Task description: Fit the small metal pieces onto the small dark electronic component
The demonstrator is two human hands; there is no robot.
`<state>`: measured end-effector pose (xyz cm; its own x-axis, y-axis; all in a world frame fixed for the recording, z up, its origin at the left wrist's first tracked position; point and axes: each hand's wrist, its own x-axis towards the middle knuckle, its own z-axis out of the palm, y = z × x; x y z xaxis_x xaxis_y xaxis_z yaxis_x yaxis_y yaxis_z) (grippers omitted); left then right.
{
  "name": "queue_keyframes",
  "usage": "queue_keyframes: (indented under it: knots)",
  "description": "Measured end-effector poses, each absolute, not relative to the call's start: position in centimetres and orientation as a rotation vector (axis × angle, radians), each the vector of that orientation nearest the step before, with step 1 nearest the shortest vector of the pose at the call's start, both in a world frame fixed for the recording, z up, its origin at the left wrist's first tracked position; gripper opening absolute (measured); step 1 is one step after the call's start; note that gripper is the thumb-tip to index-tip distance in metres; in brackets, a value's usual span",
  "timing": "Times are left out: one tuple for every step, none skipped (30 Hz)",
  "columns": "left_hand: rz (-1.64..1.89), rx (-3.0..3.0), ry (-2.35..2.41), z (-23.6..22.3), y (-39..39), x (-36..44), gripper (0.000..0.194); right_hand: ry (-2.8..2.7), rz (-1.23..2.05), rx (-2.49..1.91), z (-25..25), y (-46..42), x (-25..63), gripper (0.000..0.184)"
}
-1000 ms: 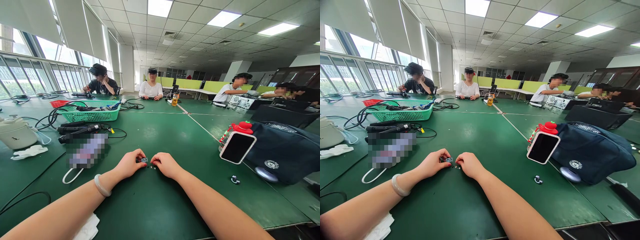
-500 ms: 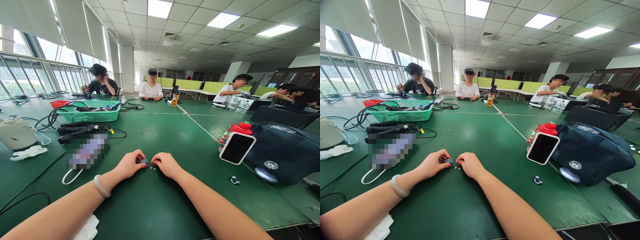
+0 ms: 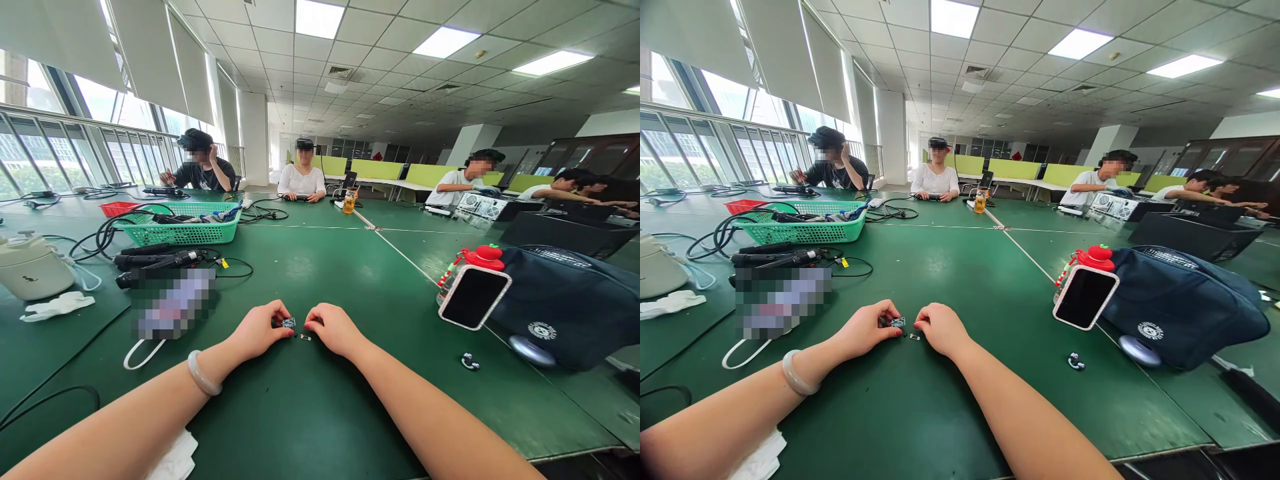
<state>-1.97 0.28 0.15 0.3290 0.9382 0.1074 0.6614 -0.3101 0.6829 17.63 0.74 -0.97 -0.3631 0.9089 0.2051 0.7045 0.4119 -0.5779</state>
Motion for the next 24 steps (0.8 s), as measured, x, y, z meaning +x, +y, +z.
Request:
queue_keyframes:
  knots:
    - [0.69, 2.068, 1.399, 0.14, 0.28, -1.97, 0.025, -2.17, 0.537, -1.376, -1.04, 0.8, 17.68, 0.012]
    - [0.695, 2.067, 1.398, 0.12, 0.28, -1.97, 0.025, -2.162, 0.538, -1.383, -1.11, 0.87, 17.73, 0.011]
    - [0.697, 2.066, 1.398, 0.12, 0.27, -1.96, 0.025, -2.151, 0.549, -1.391, -1.16, 0.94, 17.78, 0.011]
    - [0.697, 2.064, 1.401, 0.12, 0.26, -1.96, 0.026, -2.137, 0.573, -1.397, -1.2, 1.01, 17.83, 0.01]
    - [0.693, 2.063, 1.404, 0.13, 0.25, -1.96, 0.026, -2.119, 0.606, -1.404, -1.23, 1.07, 17.86, 0.01]
    - [0.69, 2.062, 1.408, 0.13, 0.24, -1.96, 0.026, -2.099, 0.644, -1.409, -1.25, 1.12, 17.89, 0.01]
    - [0.687, 2.062, 1.411, 0.14, 0.23, -1.96, 0.026, -2.079, 0.686, -1.414, -1.27, 1.16, 17.9, 0.01]
    - [0.687, 2.063, 1.415, 0.14, 0.22, -1.97, 0.027, -2.059, 0.723, -1.418, -1.3, 1.19, 17.9, 0.011]
    - [0.684, 2.063, 1.416, 0.14, 0.22, -1.97, 0.027, -2.042, 0.751, -1.422, -1.34, 1.22, 17.89, 0.011]
    - [0.683, 2.065, 1.418, 0.13, 0.22, -1.98, 0.027, -2.03, 0.77, -1.425, -1.4, 1.25, 17.88, 0.012]
    - [0.679, 2.066, 1.418, 0.11, 0.22, -1.98, 0.027, -2.023, 0.777, -1.429, -1.46, 1.28, 17.87, 0.012]
    - [0.675, 2.068, 1.419, 0.1, 0.22, -1.99, 0.027, -2.02, 0.776, -1.433, -1.52, 1.32, 17.87, 0.012]
    - [0.672, 2.07, 1.417, 0.09, 0.22, -1.99, 0.027, -2.022, 0.766, -1.436, -1.57, 1.35, 17.89, 0.012]
    - [0.673, 2.071, 1.416, 0.09, 0.23, -2.0, 0.027, -2.029, 0.751, -1.439, -1.6, 1.38, 17.91, 0.012]
    - [0.678, 2.073, 1.412, 0.09, 0.22, -2.01, 0.027, -2.037, 0.735, -1.442, -1.61, 1.41, 17.94, 0.013]
    - [0.684, 2.072, 1.408, 0.1, 0.22, -2.02, 0.026, -2.045, 0.717, -1.448, -1.58, 1.42, 17.97, 0.013]
    - [0.689, 2.069, 1.405, 0.12, 0.22, -2.02, 0.026, -2.053, 0.701, -1.456, -1.53, 1.42, 18.0, 0.013]
    - [0.693, 2.064, 1.403, 0.13, 0.21, -2.03, 0.026, -2.058, 0.69, -1.465, -1.46, 1.42, 18.01, 0.013]
    - [0.694, 2.06, 1.401, 0.15, 0.2, -2.03, 0.026, -2.06, 0.683, -1.476, -1.38, 1.41, 18.02, 0.013]
    - [0.692, 2.057, 1.401, 0.16, 0.19, -2.02, 0.027, -2.062, 0.68, -1.484, -1.31, 1.39, 18.03, 0.013]
    - [0.688, 2.056, 1.404, 0.16, 0.19, -2.02, 0.027, -2.063, 0.681, -1.489, -1.25, 1.38, 18.02, 0.013]
    - [0.685, 2.057, 1.405, 0.16, 0.19, -2.01, 0.028, -2.065, 0.683, -1.49, -1.21, 1.38, 18.02, 0.012]
    - [0.681, 2.059, 1.406, 0.15, 0.19, -1.99, 0.028, -2.066, 0.685, -1.49, -1.18, 1.38, 18.02, 0.012]
    - [0.68, 2.06, 1.407, 0.15, 0.19, -1.98, 0.028, -2.066, 0.687, -1.489, -1.16, 1.38, 18.02, 0.011]
